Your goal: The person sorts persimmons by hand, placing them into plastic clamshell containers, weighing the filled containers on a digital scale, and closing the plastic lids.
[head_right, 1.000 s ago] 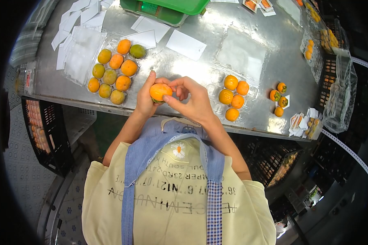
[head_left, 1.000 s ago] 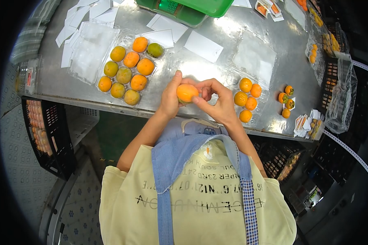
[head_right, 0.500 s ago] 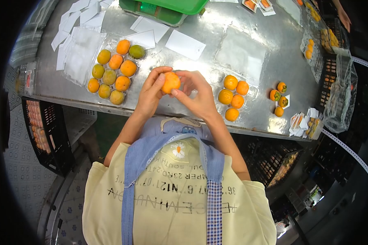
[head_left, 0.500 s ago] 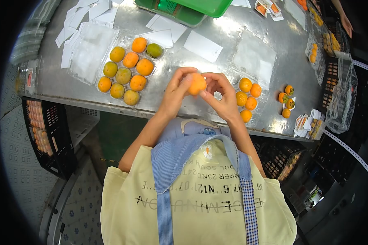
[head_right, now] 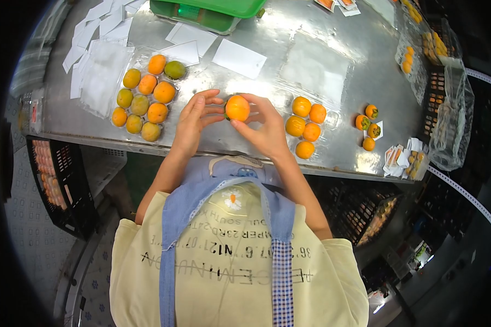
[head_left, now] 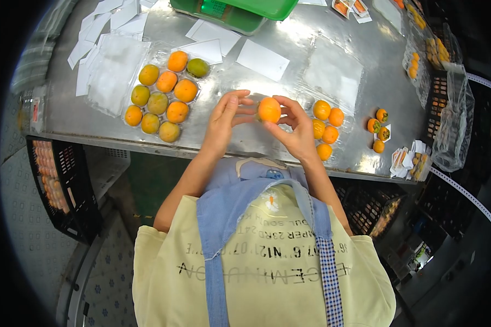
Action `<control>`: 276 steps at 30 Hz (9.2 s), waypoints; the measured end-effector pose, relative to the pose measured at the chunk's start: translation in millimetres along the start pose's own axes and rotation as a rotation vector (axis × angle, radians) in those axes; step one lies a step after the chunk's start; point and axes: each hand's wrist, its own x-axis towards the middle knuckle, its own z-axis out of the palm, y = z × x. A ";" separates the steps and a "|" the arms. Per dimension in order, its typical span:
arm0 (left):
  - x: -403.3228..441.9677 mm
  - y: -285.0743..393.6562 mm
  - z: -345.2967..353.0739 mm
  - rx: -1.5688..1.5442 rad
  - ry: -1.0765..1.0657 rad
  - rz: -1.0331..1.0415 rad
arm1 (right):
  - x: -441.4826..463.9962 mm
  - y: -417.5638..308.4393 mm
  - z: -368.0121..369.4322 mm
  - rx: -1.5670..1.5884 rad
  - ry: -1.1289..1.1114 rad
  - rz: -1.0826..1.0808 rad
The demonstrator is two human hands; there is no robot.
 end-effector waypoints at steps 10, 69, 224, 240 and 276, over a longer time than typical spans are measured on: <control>3.5 -10.6 -1.3 0.168 -0.050 -0.019 | -17.4 16.9 -15.7 -0.027 0.014 0.040; 67.9 73.0 -123.9 1.413 0.347 0.637 | 3.6 44.7 -77.4 -0.774 0.317 -0.262; -55.3 -4.8 -50.1 0.721 0.452 0.457 | 4.3 47.5 -190.4 -0.109 0.175 0.116; 15.1 42.8 -81.0 1.682 0.576 0.310 | -10.1 24.2 -75.3 -0.408 -0.072 0.036; -65.1 22.1 27.1 0.484 -0.163 0.348 | -15.8 -26.6 -10.7 0.136 -0.307 0.044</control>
